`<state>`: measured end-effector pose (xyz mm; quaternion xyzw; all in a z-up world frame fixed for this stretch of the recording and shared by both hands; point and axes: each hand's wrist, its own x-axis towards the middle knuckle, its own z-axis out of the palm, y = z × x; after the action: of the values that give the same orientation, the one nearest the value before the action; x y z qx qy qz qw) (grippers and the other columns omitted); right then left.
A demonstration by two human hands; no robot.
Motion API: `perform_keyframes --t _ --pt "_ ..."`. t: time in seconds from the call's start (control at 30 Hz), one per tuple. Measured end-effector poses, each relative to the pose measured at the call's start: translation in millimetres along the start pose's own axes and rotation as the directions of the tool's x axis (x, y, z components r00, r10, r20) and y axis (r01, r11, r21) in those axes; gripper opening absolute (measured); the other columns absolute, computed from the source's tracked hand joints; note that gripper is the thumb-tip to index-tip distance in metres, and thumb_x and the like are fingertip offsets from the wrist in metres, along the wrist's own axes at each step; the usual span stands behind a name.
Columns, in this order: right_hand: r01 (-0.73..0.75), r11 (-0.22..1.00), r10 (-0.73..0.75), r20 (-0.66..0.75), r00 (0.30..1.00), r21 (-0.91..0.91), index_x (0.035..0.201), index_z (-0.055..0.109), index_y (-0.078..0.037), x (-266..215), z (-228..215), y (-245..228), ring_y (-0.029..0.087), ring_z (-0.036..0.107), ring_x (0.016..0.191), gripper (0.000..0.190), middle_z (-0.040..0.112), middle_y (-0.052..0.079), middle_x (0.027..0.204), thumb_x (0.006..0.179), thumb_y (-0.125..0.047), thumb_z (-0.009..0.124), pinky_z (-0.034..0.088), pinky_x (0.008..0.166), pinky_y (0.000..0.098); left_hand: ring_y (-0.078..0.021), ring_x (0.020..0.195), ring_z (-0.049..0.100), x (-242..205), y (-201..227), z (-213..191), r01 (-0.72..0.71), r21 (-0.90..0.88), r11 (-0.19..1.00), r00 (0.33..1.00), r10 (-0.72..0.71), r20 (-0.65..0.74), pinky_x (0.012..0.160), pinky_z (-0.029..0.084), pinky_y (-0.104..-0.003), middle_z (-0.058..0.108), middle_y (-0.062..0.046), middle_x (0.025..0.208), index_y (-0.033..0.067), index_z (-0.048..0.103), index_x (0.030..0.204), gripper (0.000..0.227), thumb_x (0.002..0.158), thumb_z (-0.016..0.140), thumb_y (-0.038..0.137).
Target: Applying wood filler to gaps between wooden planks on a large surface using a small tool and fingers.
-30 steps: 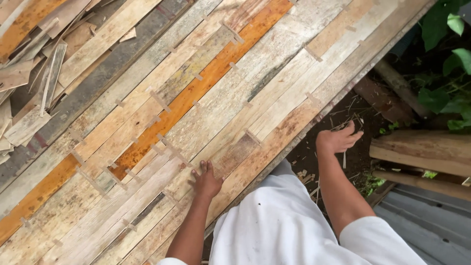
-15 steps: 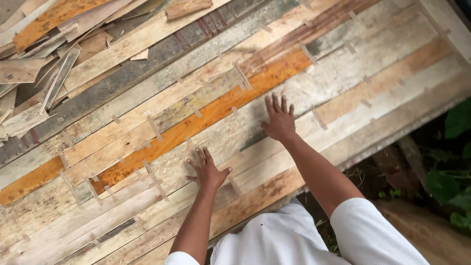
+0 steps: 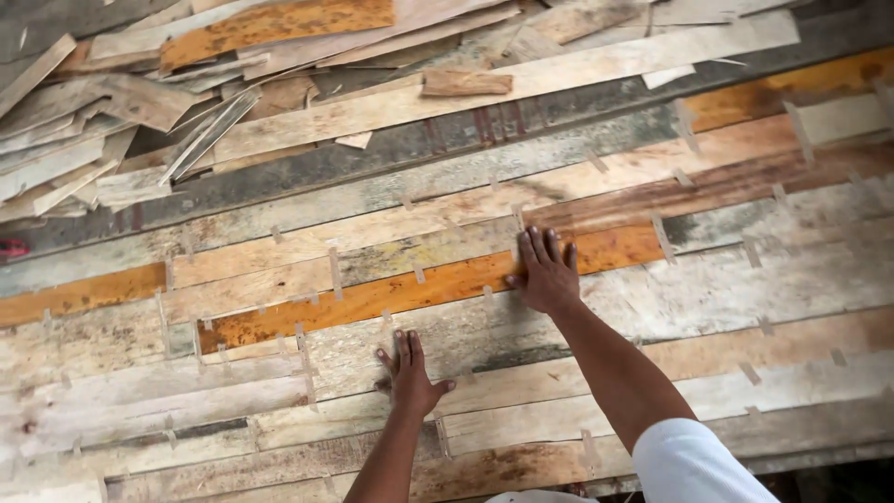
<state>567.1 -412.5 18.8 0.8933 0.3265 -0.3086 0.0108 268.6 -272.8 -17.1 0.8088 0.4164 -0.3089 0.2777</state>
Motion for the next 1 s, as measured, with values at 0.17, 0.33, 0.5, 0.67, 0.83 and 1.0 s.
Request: perform_keyframes --t 0.17,0.33,0.5,0.67,0.83,1.0 --pt "-0.055 0.995 0.054 -0.019 0.998 -0.083 0.168 0.005 -0.02 16 0 -3 0.033 0.0 0.16 0.098 0.005 0.004 0.175 0.095 -0.077 0.038 0.003 0.124 0.068 -0.0543 0.153 -0.019 -14 14 -22 -0.059 0.068 0.996 0.998 0.06 -0.004 0.119 0.021 -0.076 -0.014 -0.007 0.175 0.0207 -0.01 0.168 0.131 0.084 0.083 0.056" --pt "-0.049 0.994 0.049 -0.004 0.999 -0.099 0.166 0.014 -0.017 18 -14 -9 0.028 -0.001 0.161 0.092 0.01 0.003 0.175 0.097 -0.069 0.043 -0.003 0.124 0.0686 -0.0541 0.153 -0.018 -35 26 -34 -0.052 0.07 0.996 0.998 0.053 -0.022 0.122 0.029 -0.066 -0.014 -0.006 0.175 0.0222 -0.012 0.168 0.129 0.085 0.081 0.055" --pt "-0.015 0.999 0.015 0.001 1.0 -0.042 0.168 0.01 -0.015 31 -20 -7 0.029 -0.002 0.161 0.093 0.002 0.005 0.175 0.099 -0.075 0.032 -0.006 0.125 0.0647 -0.0518 0.155 -0.016 -22 27 -26 -0.006 0.1 0.995 1.0 0.008 -0.018 0.114 0.01 -0.083 -0.016 -0.008 0.175 0.0169 -0.01 0.168 0.127 0.086 0.08 0.053" --pt "-0.03 0.996 0.033 0.029 0.999 -0.084 0.168 0.004 -0.013 30 -20 -15 0.031 -0.007 0.16 0.097 -0.004 0.008 0.175 0.099 -0.077 0.03 -0.003 0.125 0.063 -0.0507 0.155 -0.018 -6 28 -18 0.017 0.088 0.996 1.0 -0.019 0.021 0.115 0.017 -0.08 -0.018 -0.009 0.174 0.0133 -0.013 0.166 0.132 0.084 0.081 0.057" --pt "-0.028 0.999 0.03 0.029 0.999 -0.046 0.168 0.001 -0.015 26 -23 -8 0.03 -0.008 0.16 0.099 -0.006 0.007 0.175 0.099 -0.077 0.033 -0.002 0.124 0.063 -0.0505 0.154 -0.021 -8 32 -16 0.001 0.117 0.993 1.0 -0.001 0.003 0.112 0.012 -0.084 -0.021 -0.012 0.173 0.0113 -0.014 0.166 0.135 0.083 0.079 0.062" --pt "0.035 0.999 -0.035 -0.019 0.999 0.002 0.168 0.006 -0.018 26 -26 3 0.03 -0.002 0.161 0.094 0.0 0.005 0.176 0.099 -0.073 0.036 0.0 0.126 0.0628 -0.0461 0.156 -0.021 -12 61 -41 -0.058 0.09 0.994 0.997 0.062 -0.048 0.108 -0.002 -0.085 -0.017 -0.015 0.174 0.0117 -0.012 0.168 0.123 0.091 0.07 0.061"
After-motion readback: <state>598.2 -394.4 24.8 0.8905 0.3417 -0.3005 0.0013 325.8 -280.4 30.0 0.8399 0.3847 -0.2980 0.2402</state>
